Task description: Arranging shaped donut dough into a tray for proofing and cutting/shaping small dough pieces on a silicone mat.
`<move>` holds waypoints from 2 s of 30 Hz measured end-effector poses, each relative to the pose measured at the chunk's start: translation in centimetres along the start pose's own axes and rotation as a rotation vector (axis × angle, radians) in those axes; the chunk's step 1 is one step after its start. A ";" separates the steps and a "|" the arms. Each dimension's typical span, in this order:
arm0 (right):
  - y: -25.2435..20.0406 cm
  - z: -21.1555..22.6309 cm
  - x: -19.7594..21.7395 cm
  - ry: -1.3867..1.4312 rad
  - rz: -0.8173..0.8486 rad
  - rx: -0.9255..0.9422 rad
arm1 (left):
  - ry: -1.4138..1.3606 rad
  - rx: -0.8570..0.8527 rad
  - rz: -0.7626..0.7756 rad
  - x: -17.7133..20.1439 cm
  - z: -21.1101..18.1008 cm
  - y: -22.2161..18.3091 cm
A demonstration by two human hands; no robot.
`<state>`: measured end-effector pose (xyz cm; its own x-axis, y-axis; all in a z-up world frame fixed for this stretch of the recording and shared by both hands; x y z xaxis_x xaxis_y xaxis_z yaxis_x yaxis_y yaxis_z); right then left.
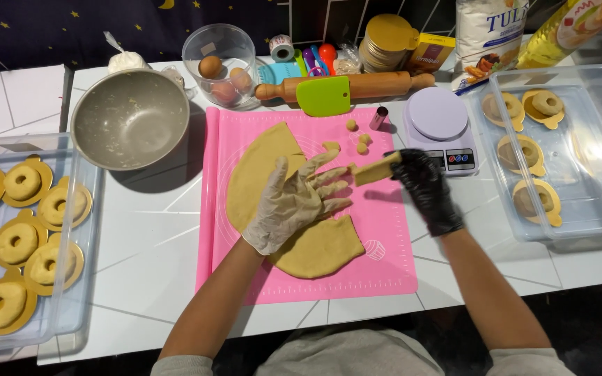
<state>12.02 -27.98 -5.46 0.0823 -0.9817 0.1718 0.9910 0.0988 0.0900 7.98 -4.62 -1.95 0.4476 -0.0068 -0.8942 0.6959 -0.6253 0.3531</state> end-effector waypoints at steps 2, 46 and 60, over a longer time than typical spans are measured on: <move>0.9 1.7 4.0 -0.059 -0.057 0.064 | 0.050 -0.050 -0.055 -0.4 -0.8 0.0; 10.9 2.1 18.1 -1.144 -0.161 0.197 | 0.032 0.006 -0.134 -1.3 -1.3 -0.1; 12.2 -4.2 18.2 -1.582 -0.029 0.357 | 0.031 -0.063 -0.260 1.2 -2.1 -0.7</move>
<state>26.07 -45.35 -5.36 -0.3436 0.1345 0.9294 0.8981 0.3365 0.2833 9.20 -2.57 -2.69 0.2653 0.1724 -0.9486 0.8232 -0.5527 0.1298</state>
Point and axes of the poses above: each hand's wrist, its own y-axis towards the middle knuckle, its own x-axis out of the back of the hand, z = x × y, the point moved 9 cm from there along y, towards the middle knuckle, and after that the axes turned 8 degrees about z, right-handed, at the moved point
